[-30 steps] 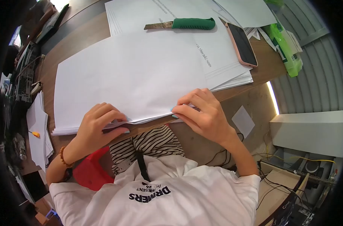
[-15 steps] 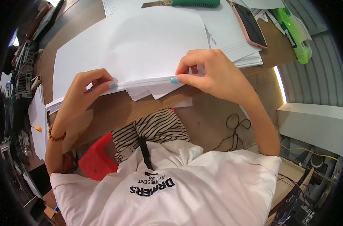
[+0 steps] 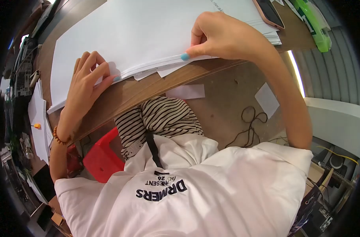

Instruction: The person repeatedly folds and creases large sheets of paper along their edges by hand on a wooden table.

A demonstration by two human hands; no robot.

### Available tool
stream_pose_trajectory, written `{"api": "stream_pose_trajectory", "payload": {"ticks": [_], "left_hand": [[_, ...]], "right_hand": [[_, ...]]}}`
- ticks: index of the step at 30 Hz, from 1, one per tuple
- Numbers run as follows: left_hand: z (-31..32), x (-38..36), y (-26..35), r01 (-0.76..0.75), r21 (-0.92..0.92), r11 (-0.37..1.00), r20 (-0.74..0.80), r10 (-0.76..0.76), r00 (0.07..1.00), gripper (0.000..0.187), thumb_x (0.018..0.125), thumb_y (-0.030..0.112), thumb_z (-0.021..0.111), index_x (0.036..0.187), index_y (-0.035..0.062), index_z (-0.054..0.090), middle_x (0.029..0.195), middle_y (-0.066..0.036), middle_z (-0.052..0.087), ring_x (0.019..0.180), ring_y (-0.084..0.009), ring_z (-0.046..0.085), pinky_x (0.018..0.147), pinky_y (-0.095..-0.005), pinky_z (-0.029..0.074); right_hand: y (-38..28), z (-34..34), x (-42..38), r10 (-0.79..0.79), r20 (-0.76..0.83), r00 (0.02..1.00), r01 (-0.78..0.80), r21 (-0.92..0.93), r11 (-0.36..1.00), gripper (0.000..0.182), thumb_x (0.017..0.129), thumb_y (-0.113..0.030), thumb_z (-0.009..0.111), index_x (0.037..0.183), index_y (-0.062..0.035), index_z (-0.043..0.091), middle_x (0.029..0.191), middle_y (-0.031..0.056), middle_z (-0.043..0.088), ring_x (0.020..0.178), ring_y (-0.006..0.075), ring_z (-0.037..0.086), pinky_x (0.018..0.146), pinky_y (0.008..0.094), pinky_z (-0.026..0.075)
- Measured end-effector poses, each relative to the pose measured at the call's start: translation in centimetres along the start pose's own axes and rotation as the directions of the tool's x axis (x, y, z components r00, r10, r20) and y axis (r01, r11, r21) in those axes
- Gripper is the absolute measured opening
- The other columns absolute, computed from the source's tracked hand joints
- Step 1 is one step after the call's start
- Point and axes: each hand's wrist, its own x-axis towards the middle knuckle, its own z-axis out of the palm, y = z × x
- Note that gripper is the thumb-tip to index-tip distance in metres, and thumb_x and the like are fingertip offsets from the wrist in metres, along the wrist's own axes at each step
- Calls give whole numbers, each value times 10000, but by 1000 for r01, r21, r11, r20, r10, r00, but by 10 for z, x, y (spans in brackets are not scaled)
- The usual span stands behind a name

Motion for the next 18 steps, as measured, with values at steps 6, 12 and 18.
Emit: {"api": "stream_pose_trajectory", "payload": {"ticks": [6,12,18], "left_hand": [[1,-5,-5,48,-90,995,9,-47,999,185,797,233,678,802,74,585,859,-41,505,824,-204,467,764,-321,362],[-10,12,9,13,132,991,-92,-1,996,196,762,240,705,841,81,622,887,-38,545,857,-202,513,779,-333,391],[24,51,27,-396,94,913,-359,403,842,243,704,151,713,926,70,656,830,-36,585,725,-172,579,626,-288,480]], "right_hand": [[1,5,3,90,-30,995,-93,-105,990,345,699,-295,754,605,1,603,541,54,513,509,121,455,475,264,348],[16,-11,12,1,-31,1000,-1,22,1000,373,693,-306,766,552,-23,567,512,1,467,496,110,427,470,271,330],[4,-46,27,133,331,934,-116,-70,991,363,742,-368,739,767,-9,695,648,60,637,613,116,572,554,263,437]]}}
